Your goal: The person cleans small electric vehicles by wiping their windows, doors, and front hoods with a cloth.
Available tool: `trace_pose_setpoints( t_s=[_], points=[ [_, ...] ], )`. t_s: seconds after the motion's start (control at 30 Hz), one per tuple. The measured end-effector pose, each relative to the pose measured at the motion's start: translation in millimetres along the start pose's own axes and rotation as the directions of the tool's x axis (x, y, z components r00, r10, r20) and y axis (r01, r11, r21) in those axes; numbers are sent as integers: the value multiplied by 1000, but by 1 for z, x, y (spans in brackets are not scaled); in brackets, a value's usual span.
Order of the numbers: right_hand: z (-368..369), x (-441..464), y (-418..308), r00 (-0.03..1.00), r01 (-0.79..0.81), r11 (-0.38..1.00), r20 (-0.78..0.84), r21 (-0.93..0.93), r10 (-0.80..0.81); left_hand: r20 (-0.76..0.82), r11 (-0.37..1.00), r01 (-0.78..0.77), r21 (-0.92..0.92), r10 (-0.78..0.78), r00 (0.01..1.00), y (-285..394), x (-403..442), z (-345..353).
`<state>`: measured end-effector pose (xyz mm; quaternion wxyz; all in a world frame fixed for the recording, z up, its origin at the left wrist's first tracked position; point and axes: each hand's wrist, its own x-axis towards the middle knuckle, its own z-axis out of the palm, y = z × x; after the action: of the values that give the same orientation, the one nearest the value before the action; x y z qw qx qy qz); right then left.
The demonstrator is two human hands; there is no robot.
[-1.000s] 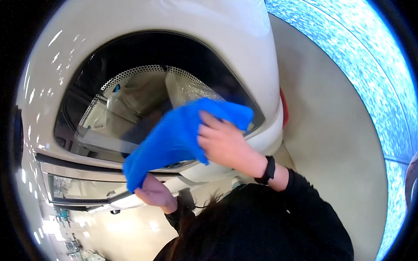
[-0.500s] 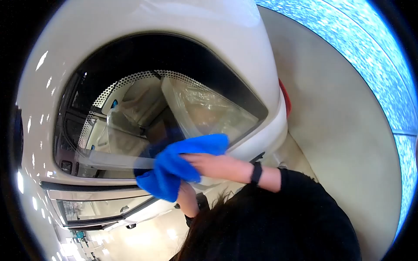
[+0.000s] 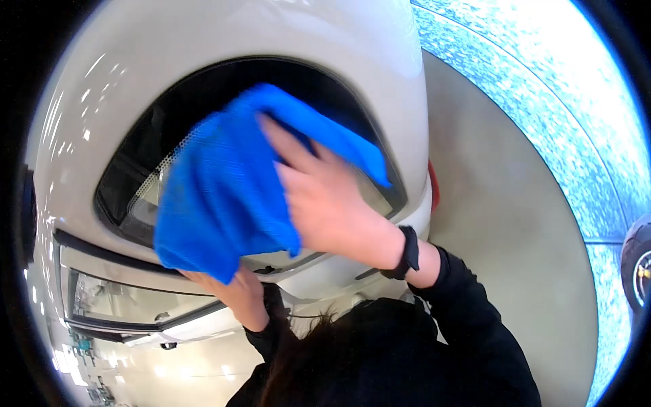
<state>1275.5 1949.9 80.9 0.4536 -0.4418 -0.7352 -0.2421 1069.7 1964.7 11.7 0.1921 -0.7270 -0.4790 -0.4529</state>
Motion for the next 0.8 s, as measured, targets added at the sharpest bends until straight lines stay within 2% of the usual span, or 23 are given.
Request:
trace_pose_setpoints(
  t_s=[0.03,0.07,0.1,0.13,0.2,0.27,0.33,0.4,0.43,0.47,0.53,0.57,0.6,0.63,0.67,0.7,0.73,0.77,0.8],
  points=[
    [-5,16,-8,1000,21,998,3,60,-21,-103,991,103,-89,-112,988,0,2,-2],
    [-5,27,-15,1000,24,998,-2,59,-24,-108,991,101,-88,-110,988,1,0,-4],
    [-4,36,-22,999,-27,952,53,306,12,-105,952,230,-201,-255,961,2,-2,-7],
    [0,44,-29,993,-88,844,112,529,33,-83,885,346,-310,-388,918,2,-3,-10],
    [18,58,-40,988,143,887,-11,438,-153,-59,905,333,-265,-361,931,4,-2,-16],
    [22,61,-47,990,141,895,-56,422,-129,-2,925,337,-177,-343,939,7,3,-23],
    [22,62,-46,971,229,914,-18,336,-237,4,913,332,-238,-341,940,12,17,-25],
    [14,62,-41,976,219,906,-67,362,-209,-122,906,305,-295,-352,928,15,29,-24],
    [9,61,-36,979,203,892,-84,404,-185,-87,851,370,-373,-429,899,16,36,-25],
    [4,58,-29,982,187,875,-96,446,-161,-90,852,369,-372,-429,899,21,39,-25],
    [0,50,-13,984,177,895,-100,410,-149,-119,873,410,-263,-452,884,41,55,-25],
    [-4,45,-3,985,165,914,-103,371,-136,-74,809,489,-325,-538,840,57,65,-24],
    [-11,40,7,985,171,912,-100,373,-144,-78,806,494,-327,-544,836,63,70,-14],
    [-20,33,17,990,137,928,-63,346,-123,-204,927,342,-152,-368,907,68,73,-4],
    [-28,26,26,994,106,942,-26,319,-103,-290,982,184,50,-162,943,73,75,2],
    [-33,18,33,993,113,939,-20,325,-112,-148,965,261,0,-258,955,89,76,0],
    [-36,8,36,998,50,956,7,290,-54,-154,961,276,6,-271,950,97,73,3],
    [-37,-3,38,1000,-9,967,31,255,1,-9,950,311,-28,-311,950,101,68,8],
    [-35,-16,39,999,8,963,33,270,-17,133,935,349,-57,-340,931,102,64,14]
  ],
)
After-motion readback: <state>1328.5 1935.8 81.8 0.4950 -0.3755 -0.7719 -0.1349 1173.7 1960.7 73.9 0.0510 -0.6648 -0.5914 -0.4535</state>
